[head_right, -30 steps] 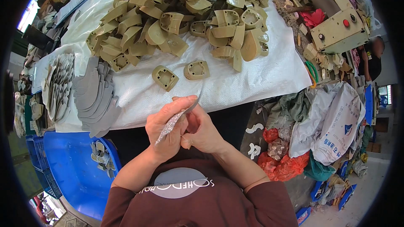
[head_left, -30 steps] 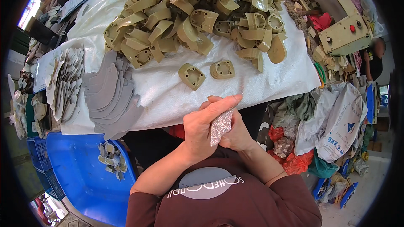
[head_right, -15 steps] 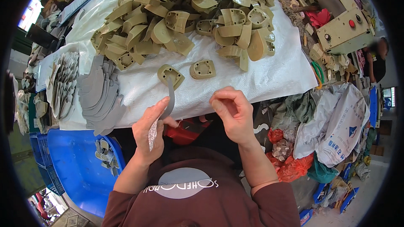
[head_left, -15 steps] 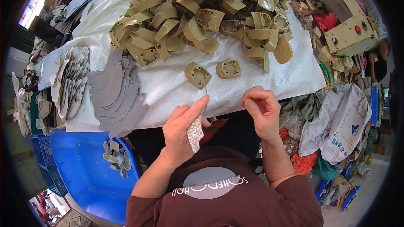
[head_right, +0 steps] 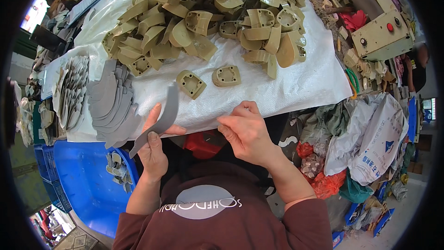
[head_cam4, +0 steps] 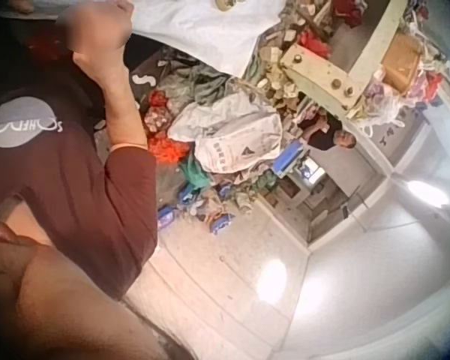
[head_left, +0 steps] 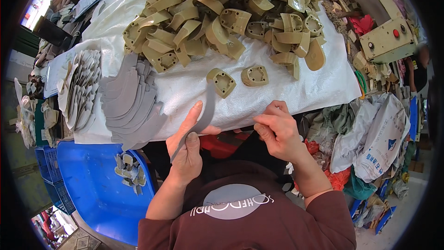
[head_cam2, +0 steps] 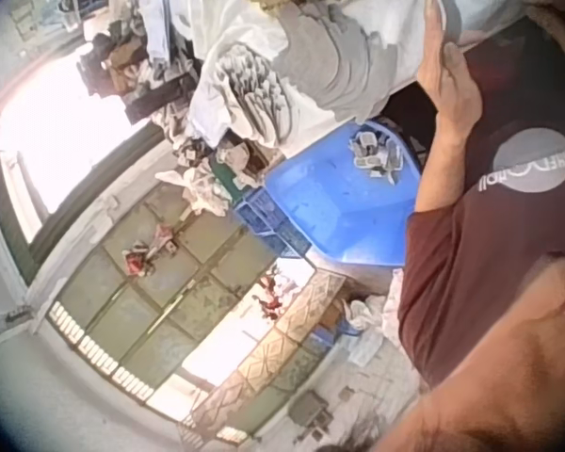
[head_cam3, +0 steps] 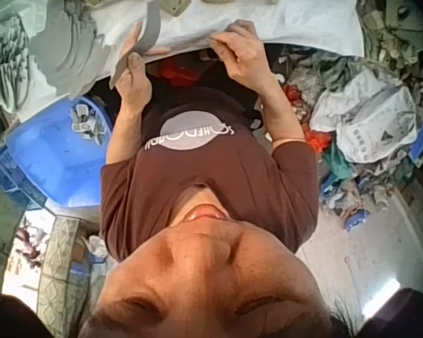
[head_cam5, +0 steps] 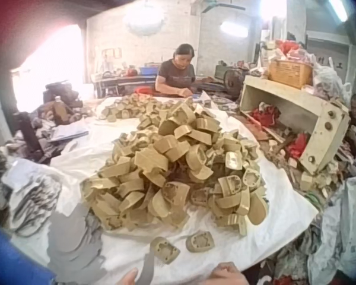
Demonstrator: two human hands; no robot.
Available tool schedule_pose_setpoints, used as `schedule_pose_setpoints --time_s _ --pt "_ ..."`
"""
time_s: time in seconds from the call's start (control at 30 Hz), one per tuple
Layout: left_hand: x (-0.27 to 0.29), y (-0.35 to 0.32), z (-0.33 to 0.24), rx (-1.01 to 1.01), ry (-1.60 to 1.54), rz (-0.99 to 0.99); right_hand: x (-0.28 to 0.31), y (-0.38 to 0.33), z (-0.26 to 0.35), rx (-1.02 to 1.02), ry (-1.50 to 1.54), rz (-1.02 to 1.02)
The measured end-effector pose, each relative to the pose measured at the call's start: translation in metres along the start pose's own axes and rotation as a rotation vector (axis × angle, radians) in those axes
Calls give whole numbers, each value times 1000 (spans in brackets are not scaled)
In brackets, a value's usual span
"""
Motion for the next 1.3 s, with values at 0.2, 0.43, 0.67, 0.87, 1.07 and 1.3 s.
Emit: schedule_pose_setpoints --time_s 0.2,0.43,0.67,0.87,1.07,1.3 --pt "8 3 0 -21 12 -51 5 5 -8 -85 -61 -84" --pt "1 11 -4 107 -425 -202 8 32 -49 -125 -377 -132" --pt "3 5 11 381 -855 -246 12 22 -40 -148 -227 -301" --pt "1 5 14 400 -780 -272 34 43 -8 -96 -582 217" --pt "-6 6 11 403 -766 -281 14 51 -11 -148 -573 85" --pt "1 4 9 377 -731 -293 3 20 -22 -109 -369 -115"
Point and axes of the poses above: each hand's wrist, its own y-axis towards the middle knuckle, its own x-axis out of the back of the hand, z = x × y, the point moved 4 cm from there along y, towards the middle knuckle, and after that the axes turned 12 degrees about -y, right-handed, at the moved point
